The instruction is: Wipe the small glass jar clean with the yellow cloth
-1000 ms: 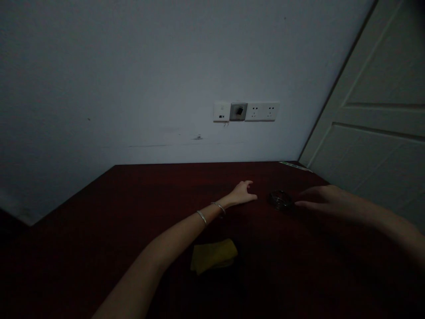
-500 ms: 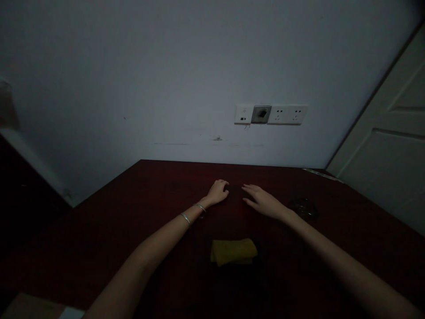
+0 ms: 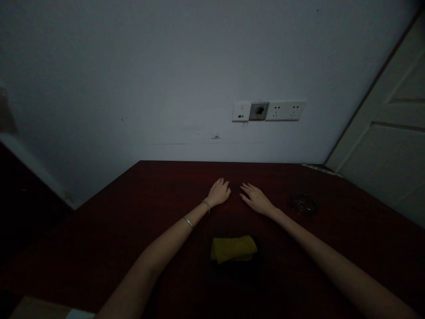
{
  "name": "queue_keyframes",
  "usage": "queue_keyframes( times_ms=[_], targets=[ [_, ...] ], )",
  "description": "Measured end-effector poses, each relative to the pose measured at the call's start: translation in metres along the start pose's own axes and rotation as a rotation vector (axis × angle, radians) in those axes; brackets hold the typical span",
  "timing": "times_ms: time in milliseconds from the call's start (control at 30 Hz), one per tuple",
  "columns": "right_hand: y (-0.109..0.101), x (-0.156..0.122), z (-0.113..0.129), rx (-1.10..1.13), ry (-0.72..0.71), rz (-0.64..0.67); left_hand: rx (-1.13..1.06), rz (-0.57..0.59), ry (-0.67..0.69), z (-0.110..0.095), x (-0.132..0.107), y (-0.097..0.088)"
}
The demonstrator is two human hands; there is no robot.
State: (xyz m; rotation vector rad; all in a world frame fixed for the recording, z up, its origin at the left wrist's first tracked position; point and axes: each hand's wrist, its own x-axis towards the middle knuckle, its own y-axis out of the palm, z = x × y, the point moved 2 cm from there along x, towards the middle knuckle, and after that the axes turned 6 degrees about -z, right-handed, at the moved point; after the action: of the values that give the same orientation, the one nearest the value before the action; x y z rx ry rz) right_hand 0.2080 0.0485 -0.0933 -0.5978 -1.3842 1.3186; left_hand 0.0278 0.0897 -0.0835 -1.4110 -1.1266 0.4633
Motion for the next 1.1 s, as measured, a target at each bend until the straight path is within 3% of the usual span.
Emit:
queue_keyframes(
  times_ms=[833, 1100],
  targets=[
    [-0.006, 0.000, -0.001, 0.064, -0.037, -0.060, -0.025, -0.004, 0.002, 0.000, 0.004, 0.000],
    [-0.019, -0.005, 0.005, 0.165, -0.095, -0.112, -0.035, 0.002, 0.003, -0.002, 0.005, -0.004]
  ],
)
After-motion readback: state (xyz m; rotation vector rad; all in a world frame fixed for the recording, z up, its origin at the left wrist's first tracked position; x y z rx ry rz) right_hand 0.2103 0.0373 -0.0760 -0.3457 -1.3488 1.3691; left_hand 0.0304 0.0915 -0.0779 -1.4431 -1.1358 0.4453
